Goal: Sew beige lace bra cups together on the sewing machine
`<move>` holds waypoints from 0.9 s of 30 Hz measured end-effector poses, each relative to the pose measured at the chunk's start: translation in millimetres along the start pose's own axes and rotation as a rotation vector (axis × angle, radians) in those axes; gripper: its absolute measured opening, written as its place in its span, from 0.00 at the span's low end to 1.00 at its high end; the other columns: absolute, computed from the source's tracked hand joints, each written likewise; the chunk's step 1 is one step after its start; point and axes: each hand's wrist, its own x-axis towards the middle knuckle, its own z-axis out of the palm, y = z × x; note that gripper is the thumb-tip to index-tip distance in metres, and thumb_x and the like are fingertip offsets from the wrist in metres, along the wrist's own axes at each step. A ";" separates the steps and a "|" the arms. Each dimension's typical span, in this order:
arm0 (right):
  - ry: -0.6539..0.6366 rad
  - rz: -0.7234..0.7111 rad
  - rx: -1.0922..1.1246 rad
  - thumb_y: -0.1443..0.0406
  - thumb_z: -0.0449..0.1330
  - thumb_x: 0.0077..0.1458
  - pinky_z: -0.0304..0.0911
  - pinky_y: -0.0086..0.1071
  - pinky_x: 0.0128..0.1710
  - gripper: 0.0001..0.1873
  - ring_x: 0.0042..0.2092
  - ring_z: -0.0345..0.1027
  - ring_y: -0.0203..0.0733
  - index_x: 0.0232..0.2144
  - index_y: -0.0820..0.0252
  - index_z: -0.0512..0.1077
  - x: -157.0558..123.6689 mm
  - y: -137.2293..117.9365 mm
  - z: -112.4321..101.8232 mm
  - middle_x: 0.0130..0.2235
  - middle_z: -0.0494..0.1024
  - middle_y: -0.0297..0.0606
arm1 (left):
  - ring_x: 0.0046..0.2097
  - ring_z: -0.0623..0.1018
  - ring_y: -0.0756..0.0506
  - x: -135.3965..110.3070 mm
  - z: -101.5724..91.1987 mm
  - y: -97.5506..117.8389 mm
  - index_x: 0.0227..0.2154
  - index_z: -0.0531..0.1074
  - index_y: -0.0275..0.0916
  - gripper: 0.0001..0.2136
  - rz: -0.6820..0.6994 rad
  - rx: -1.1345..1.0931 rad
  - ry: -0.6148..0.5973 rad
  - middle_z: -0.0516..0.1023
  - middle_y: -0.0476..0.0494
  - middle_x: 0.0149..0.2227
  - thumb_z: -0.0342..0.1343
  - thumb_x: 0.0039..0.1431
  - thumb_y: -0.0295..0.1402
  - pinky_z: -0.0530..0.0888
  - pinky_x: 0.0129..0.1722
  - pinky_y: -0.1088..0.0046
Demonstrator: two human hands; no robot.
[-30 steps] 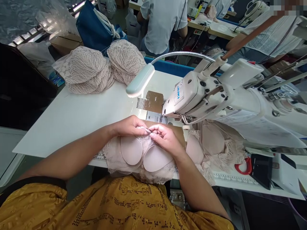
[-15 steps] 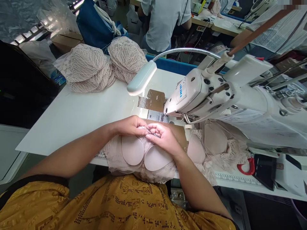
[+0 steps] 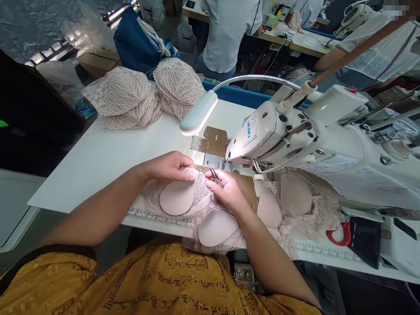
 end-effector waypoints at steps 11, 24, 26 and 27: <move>0.076 -0.139 -0.022 0.62 0.59 0.58 0.62 0.31 0.37 0.06 0.35 0.67 0.37 0.34 0.58 0.73 -3.5 1.1 -1.6 0.33 0.75 0.33 | 0.35 0.74 0.50 7.7 21.3 2.4 0.33 0.76 0.35 0.08 0.041 -0.059 0.102 0.76 0.49 0.32 0.61 0.55 0.36 0.68 0.34 0.77; 0.050 -0.117 0.050 0.55 0.57 0.60 0.64 0.32 0.34 0.18 0.31 0.66 0.36 0.47 0.57 0.73 -5.8 7.3 -13.2 0.34 0.74 0.35 | 0.43 0.79 0.42 10.3 27.9 2.0 0.36 0.81 0.36 0.11 -0.029 -0.238 0.124 0.83 0.41 0.38 0.64 0.53 0.38 0.74 0.45 0.68; 0.023 -0.125 0.005 0.56 0.60 0.57 0.65 0.33 0.35 0.17 0.33 0.68 0.38 0.46 0.57 0.74 -6.0 3.5 -15.0 0.33 0.74 0.35 | 0.45 0.79 0.41 10.2 29.1 2.7 0.36 0.81 0.35 0.11 -0.017 -0.266 0.113 0.83 0.40 0.39 0.64 0.53 0.37 0.73 0.47 0.67; 0.006 -0.122 0.001 0.57 0.61 0.57 0.65 0.33 0.36 0.17 0.34 0.68 0.38 0.46 0.57 0.74 -6.0 2.0 -15.1 0.33 0.75 0.35 | 0.45 0.79 0.41 10.3 29.8 3.0 0.36 0.81 0.35 0.11 -0.016 -0.275 0.106 0.83 0.40 0.39 0.64 0.53 0.37 0.73 0.48 0.67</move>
